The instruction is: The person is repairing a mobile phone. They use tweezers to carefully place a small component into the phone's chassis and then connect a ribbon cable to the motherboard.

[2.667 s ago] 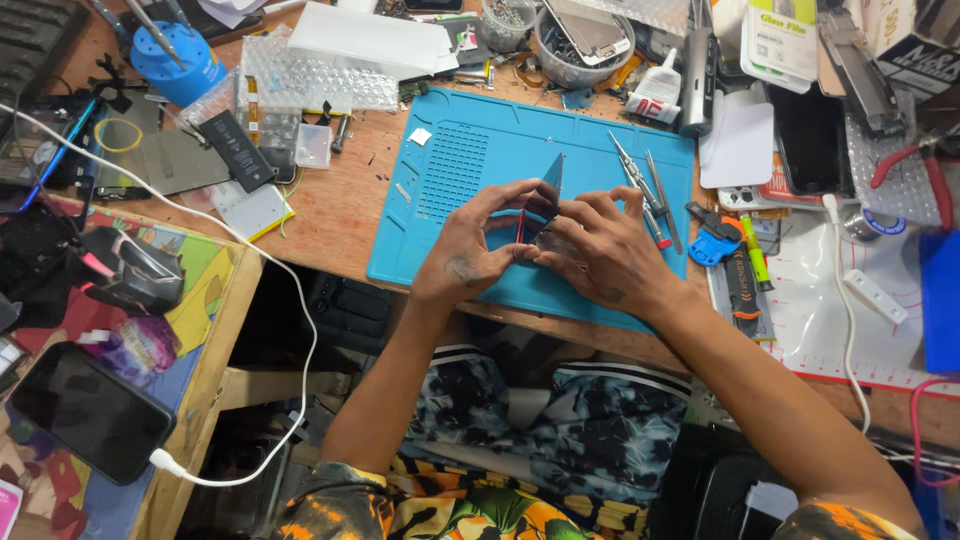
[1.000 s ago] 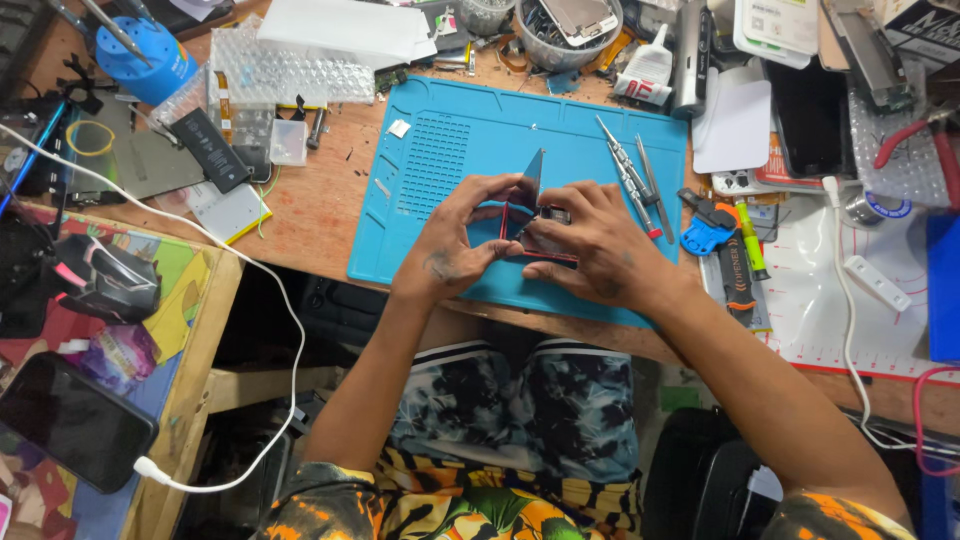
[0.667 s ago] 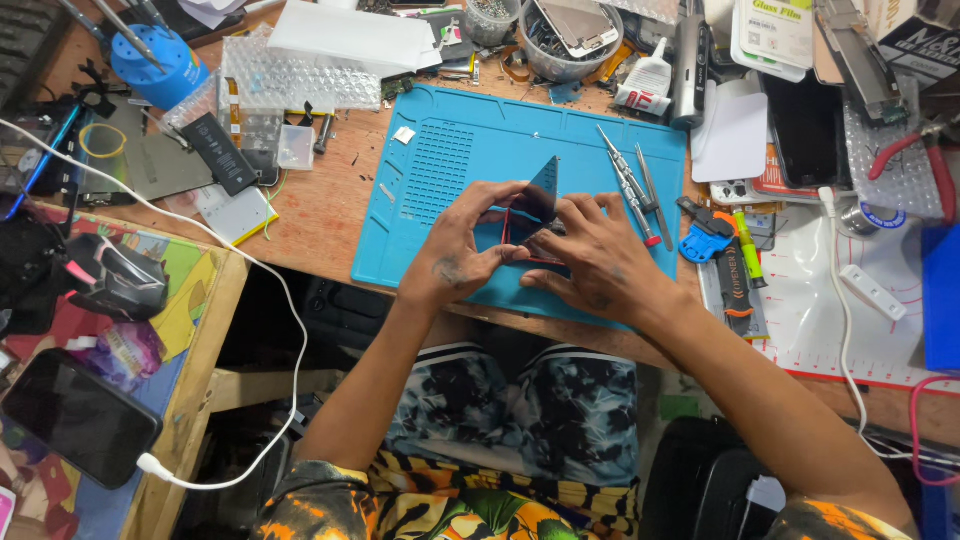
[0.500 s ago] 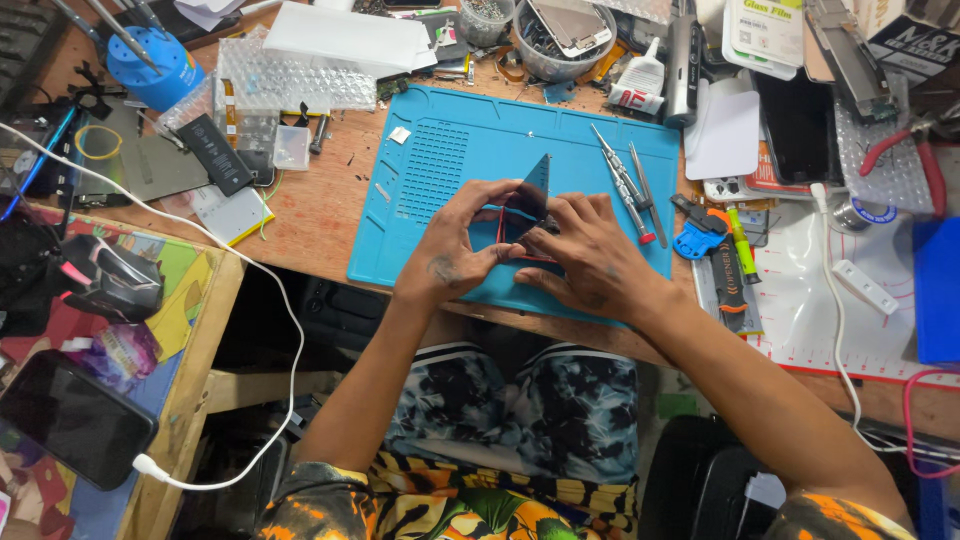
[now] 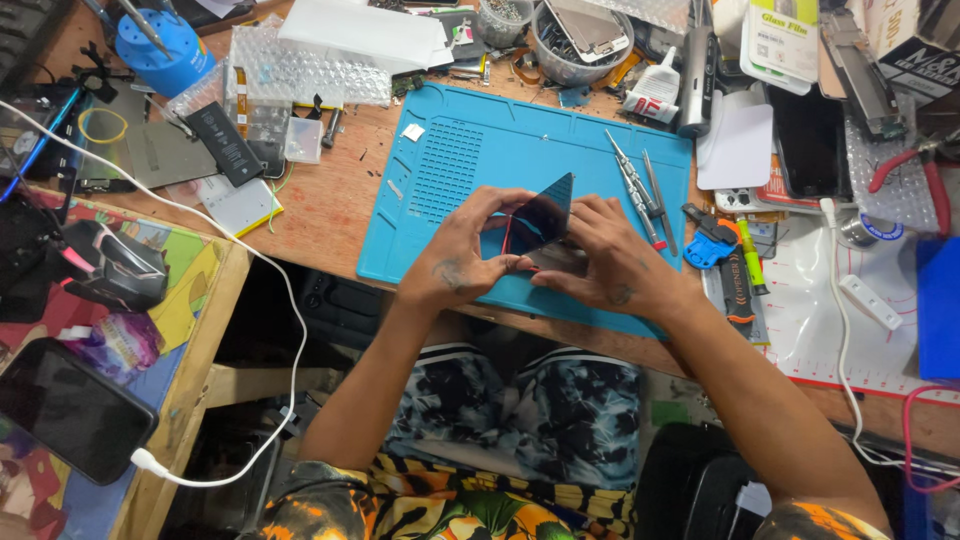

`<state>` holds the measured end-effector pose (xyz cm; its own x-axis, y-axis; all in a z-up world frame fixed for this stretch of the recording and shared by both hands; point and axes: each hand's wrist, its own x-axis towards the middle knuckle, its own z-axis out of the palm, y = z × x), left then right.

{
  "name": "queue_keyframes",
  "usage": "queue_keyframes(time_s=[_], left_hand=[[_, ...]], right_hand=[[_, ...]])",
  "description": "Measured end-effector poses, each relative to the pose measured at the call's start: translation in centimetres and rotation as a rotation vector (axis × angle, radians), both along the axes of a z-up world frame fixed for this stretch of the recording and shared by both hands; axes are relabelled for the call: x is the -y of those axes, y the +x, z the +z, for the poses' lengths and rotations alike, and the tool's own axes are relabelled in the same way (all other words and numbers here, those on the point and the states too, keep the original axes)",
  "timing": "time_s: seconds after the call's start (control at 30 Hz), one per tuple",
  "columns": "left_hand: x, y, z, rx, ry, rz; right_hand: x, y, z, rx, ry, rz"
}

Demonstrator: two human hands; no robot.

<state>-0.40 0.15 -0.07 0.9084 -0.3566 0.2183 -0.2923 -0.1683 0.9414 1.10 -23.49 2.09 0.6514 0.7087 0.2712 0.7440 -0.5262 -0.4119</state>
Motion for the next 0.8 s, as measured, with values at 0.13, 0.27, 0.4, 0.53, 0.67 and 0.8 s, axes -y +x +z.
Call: queue_keyframes(time_s=[0.13, 0.27, 0.4, 0.53, 0.67, 0.8], left_hand=[[0.0, -0.6, 0.1, 0.028, -0.046, 0.021], [-0.5, -1.3, 0.0, 0.024, -0.044, 0.038], [-0.6, -1.5, -0.2, 0.03, -0.04, 0.061], [-0.7, -1.3, -0.8, 0.074, -0.113, 0.041], [-0.7, -1.2, -1.2, 0.051, -0.081, 0.047], [-0.8, -1.2, -1.3, 0.012, -0.103, 0.039]], right_hand=[[-0.3, 0.1, 0.6, -0.068, 0.018, 0.008], [-0.5, -0.1, 0.6, -0.106, 0.05, 0.013], [-0.7, 0.0, 0.5, -0.146, 0.037, -0.009], [-0.4, 0.3, 0.4, -0.178, -0.027, -0.057], [-0.4, 0.3, 0.2, -0.214, -0.043, -0.115], [-0.6, 0.1, 0.2, -0.206, -0.017, -0.123]])
